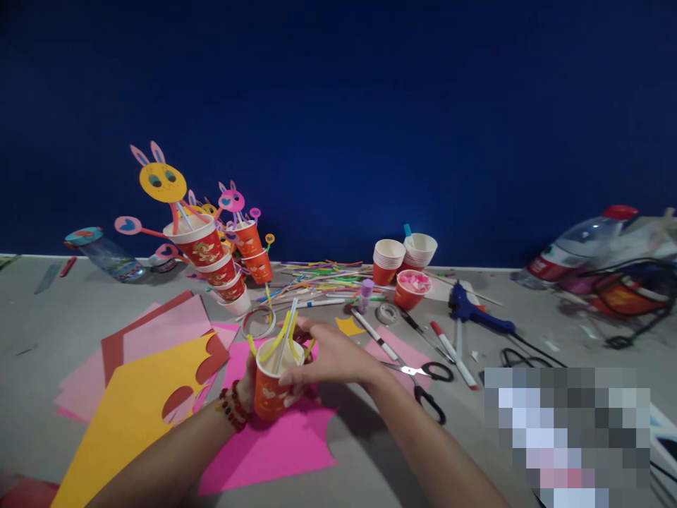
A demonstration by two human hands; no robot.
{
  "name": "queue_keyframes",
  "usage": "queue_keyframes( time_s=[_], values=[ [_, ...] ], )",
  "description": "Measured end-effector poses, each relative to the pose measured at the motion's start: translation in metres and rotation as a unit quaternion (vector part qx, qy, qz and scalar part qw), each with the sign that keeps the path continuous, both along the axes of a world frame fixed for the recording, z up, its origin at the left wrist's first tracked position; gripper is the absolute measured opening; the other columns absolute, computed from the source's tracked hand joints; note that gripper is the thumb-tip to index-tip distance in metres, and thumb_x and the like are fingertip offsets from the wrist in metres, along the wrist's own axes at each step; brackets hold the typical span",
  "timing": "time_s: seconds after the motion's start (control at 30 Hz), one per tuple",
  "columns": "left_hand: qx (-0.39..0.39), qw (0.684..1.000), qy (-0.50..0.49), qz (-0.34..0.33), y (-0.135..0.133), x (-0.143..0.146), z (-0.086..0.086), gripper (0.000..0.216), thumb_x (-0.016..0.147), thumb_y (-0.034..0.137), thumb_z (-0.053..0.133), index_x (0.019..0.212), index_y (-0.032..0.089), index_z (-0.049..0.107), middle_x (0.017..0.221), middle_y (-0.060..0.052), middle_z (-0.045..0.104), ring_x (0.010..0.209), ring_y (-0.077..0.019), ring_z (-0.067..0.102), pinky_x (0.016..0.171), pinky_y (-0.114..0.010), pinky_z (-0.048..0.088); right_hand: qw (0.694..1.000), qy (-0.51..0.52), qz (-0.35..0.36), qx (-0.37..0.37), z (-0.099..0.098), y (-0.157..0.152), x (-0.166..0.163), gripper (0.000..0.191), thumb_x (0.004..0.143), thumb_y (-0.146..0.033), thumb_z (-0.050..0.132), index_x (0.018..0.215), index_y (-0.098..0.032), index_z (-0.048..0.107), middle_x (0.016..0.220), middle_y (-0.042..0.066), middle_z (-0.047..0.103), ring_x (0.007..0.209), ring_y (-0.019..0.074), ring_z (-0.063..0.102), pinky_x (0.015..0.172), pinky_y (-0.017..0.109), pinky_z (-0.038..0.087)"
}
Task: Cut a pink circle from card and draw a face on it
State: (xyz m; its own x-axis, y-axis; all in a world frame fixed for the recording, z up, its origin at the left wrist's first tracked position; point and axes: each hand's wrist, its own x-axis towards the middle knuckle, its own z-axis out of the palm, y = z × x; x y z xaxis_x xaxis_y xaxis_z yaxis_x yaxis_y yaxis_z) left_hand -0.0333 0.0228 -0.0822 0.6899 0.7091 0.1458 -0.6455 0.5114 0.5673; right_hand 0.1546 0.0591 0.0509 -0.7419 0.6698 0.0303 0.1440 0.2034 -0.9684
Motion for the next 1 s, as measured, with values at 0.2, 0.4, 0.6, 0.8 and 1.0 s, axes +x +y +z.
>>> queue_keyframes(
  time_s=[0.2,0.4,0.6,0.8,1.0],
  values=[
    [-0.008,1.000,-0.011,0.006,-0.003,0.002,0.004,0.083,0.068,0.083,0.066,0.105,0.008,0.068,0.072,-0.007,0.067,0.058,-0.0173,0.058,0.053,-0.025,0.039,0.999,-0.027,-0.010,0.014,0.001,0.001,0.000,0.066,0.062,-0.040,0.091,0.120,-0.019,0.067,0.109,0.007,0.071,0.107,0.0293,0.063,0.096,0.041,0.050],
    [-0.018,0.999,-0.026,-0.003,-0.004,0.002,0.010,0.079,0.073,0.078,0.067,0.108,0.007,0.069,0.073,-0.008,0.068,0.059,-0.0180,0.061,0.057,-0.027,0.043,1.000,-0.016,-0.007,0.004,0.002,0.001,0.000,0.066,0.062,-0.042,0.090,0.119,-0.019,0.066,0.111,0.007,0.071,0.108,0.0294,0.063,0.094,0.039,0.051],
    [-0.008,0.999,-0.038,-0.001,-0.004,0.004,0.010,0.083,0.073,0.081,0.064,0.109,0.006,0.069,0.073,-0.007,0.067,0.060,-0.0179,0.060,0.058,-0.027,0.042,0.999,-0.026,-0.015,0.010,0.003,0.001,0.000,0.067,0.061,-0.041,0.091,0.120,-0.020,0.067,0.114,0.008,0.071,0.109,0.0305,0.064,0.096,0.041,0.050],
    [-0.012,0.999,-0.035,0.000,-0.004,0.004,0.012,0.082,0.073,0.080,0.065,0.108,0.007,0.070,0.073,-0.007,0.067,0.059,-0.0176,0.059,0.056,-0.026,0.040,0.999,-0.024,-0.025,0.006,0.004,0.001,-0.001,0.064,0.059,-0.043,0.091,0.114,-0.019,0.069,0.111,0.007,0.072,0.107,0.0307,0.064,0.094,0.041,0.051],
    [-0.016,1.000,-0.024,0.010,-0.006,0.005,0.014,0.077,0.082,0.077,0.057,0.107,0.006,0.069,0.071,-0.007,0.066,0.058,-0.0169,0.058,0.059,-0.028,0.041,1.000,-0.006,-0.018,0.005,0.000,0.001,-0.001,0.063,0.062,-0.041,0.091,0.117,-0.019,0.069,0.111,0.007,0.072,0.106,0.0298,0.064,0.093,0.039,0.051]
  ],
)
